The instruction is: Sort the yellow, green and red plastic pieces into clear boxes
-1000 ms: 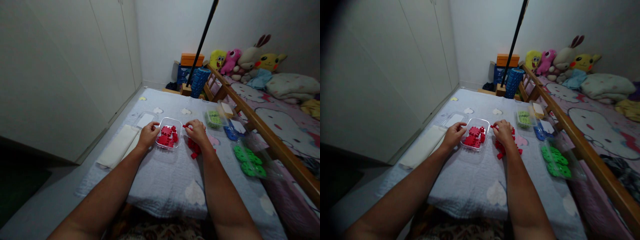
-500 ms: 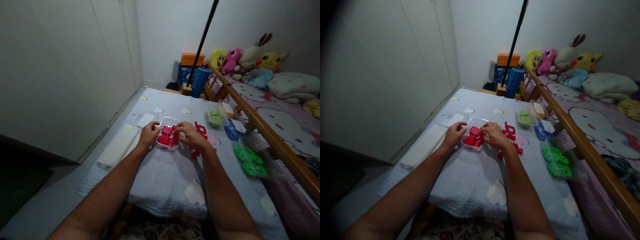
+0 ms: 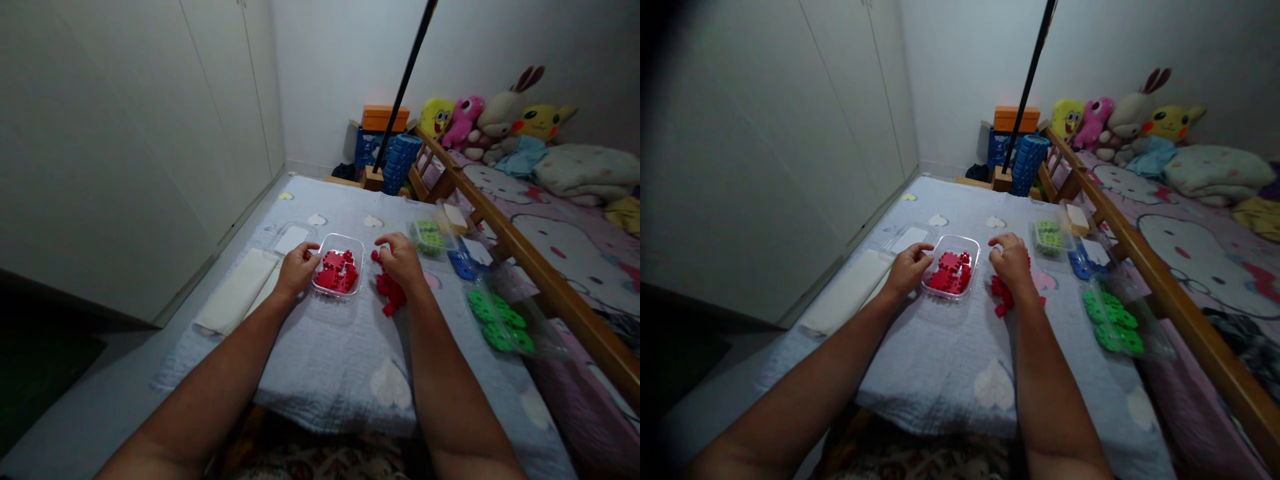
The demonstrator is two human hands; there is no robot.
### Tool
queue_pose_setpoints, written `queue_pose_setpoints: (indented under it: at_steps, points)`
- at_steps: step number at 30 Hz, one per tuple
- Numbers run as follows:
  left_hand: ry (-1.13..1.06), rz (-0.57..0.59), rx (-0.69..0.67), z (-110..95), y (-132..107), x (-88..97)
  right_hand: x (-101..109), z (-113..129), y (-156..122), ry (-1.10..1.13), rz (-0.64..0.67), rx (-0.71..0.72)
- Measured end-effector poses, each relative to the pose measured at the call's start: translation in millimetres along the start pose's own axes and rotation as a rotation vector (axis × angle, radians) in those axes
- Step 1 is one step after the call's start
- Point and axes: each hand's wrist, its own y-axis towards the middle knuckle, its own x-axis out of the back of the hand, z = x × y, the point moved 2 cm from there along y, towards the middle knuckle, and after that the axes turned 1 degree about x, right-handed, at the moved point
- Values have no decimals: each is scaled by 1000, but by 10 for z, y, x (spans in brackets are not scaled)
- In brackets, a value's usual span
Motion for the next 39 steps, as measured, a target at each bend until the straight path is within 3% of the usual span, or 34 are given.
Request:
queue_pose_setpoints:
  at_steps: [3, 6, 13, 24, 34, 39]
  points:
    - [-4, -1, -4, 11, 4, -2, -21, -145, -5, -136, -28, -182]
    - [1, -5, -10, 7, 5, -2, -89, -166, -50, -249, 57, -256]
    - [-8, -7, 2, 13, 10, -5, -213, -56, -110, -429, 219, -190]
    - [24, -11, -8, -4, 8, 10, -188, -20, -73, -446, 223, -204]
    - [-12, -8, 7, 9, -1, -2, -157, -13, -64, -348, 48, -179]
    - [-12, -8, 4, 20, 0, -5, -163, 10, -68, -336, 123, -192]
